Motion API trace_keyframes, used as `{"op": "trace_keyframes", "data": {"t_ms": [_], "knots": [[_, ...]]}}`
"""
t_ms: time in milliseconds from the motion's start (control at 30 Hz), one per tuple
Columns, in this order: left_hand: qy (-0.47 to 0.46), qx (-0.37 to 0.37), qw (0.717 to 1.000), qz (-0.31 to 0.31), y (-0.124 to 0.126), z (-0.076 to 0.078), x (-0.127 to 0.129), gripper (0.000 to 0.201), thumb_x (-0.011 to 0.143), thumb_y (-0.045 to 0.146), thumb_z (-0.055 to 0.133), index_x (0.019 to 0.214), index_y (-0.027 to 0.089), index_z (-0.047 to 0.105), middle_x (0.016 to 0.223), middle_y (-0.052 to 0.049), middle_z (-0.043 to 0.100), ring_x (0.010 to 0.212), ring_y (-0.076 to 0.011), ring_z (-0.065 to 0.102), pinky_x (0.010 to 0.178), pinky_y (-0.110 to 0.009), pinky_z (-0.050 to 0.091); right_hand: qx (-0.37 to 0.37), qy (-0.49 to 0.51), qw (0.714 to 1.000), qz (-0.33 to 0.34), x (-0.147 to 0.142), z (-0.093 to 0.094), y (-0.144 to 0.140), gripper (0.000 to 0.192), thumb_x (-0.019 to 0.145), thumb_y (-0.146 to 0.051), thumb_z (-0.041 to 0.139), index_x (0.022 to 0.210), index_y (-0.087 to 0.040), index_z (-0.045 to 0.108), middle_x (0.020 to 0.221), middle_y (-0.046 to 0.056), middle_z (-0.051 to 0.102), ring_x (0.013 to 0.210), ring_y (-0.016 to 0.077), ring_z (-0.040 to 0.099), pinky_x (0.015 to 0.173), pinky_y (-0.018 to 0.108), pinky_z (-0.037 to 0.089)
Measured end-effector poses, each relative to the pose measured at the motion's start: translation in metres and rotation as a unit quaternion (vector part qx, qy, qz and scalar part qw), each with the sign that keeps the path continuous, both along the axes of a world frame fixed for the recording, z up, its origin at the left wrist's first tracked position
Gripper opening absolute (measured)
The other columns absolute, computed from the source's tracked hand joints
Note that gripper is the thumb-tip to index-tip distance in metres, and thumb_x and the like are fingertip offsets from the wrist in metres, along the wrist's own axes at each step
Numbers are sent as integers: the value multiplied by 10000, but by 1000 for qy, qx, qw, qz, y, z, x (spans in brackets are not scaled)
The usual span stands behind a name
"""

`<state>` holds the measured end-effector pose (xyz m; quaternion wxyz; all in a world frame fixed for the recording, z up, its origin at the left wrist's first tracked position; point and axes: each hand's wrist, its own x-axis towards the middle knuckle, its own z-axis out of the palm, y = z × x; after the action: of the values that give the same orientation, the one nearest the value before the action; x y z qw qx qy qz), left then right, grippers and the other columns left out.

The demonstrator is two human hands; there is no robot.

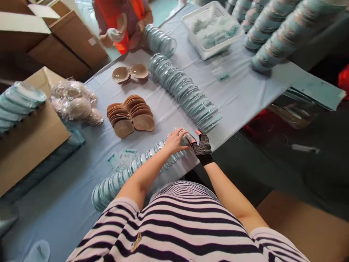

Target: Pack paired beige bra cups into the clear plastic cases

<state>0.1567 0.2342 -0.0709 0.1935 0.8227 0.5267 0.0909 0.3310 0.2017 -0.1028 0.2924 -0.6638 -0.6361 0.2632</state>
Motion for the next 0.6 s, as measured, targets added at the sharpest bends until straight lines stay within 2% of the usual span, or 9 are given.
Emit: {"op": "trace_keyframes", "data": {"t_ms": [100,167,233,300,367,433,500,567,600], "knots": [[2,-1,1000,15,-2,1,10,741,708,425,774,1370,221,512,1473,-136,452,1345,-323,440,1125,-472,350,-70,19,996,57,-11,-12,15,554,921,-437,430,1381,-130,451,1379,181,554,1228,271,567,975,379,491],[15,0,1000,21,-3,0,14,732,732,375,746,1397,205,492,1499,-144,430,1365,-323,416,1141,-486,323,-84,17,994,62,-17,-23,21,573,918,-439,401,1409,-144,410,1397,184,542,1230,281,569,977,406,491],[16,7,999,35,-6,1,11,788,759,380,729,1460,196,422,1552,-155,363,1430,-343,326,1173,-539,248,-61,-1,997,49,-18,-27,23,621,915,-481,380,1421,-121,399,1407,211,526,1269,315,539,1013,457,466],[-9,18,998,56,-14,7,-6,830,802,451,694,1514,217,337,1588,-146,306,1469,-342,258,1183,-584,195,8,-27,999,38,-19,-21,23,664,917,-519,372,1427,-95,400,1422,234,498,1318,343,490,1062,502,423],[-40,37,995,86,-31,17,-46,773,849,490,640,1519,269,326,1590,-118,310,1476,-314,258,1187,-589,177,102,-39,993,50,-29,-6,25,646,932,-504,372,1435,-100,402,1431,230,483,1349,342,451,1099,519,385],[-46,55,987,145,-54,28,-109,633,884,431,611,1471,300,411,1563,-96,366,1460,-279,298,1195,-547,192,179,-28,979,98,-54,12,31,589,938,-455,399,1423,-122,428,1403,213,507,1329,327,465,1101,521,384],[-19,48,966,254,-80,35,-187,539,884,328,617,1406,267,501,1520,-107,428,1423,-265,357,1180,-478,264,220,-10,959,176,-95,24,46,550,918,-419,454,1384,-128,475,1346,197,547,1280,317,503,1083,517,401],[39,-3,923,383,-104,36,-263,510,866,253,627,1368,236,540,1491,-123,465,1393,-279,394,1162,-459,301,240,-12,939,247,-146,29,70,541,888,-401,498,1351,-120,506,1308,186,574,1245,311,522,1067,509,411],[69,-28,900,429,-114,33,-296,501,866,245,622,1361,234,544,1499,-121,455,1401,-286,381,1161,-462,300,241,-26,931,273,-172,30,85,543,876,-390,510,1345,-115,512,1301,185,582,1238,311,523,1062,503,412]]}}
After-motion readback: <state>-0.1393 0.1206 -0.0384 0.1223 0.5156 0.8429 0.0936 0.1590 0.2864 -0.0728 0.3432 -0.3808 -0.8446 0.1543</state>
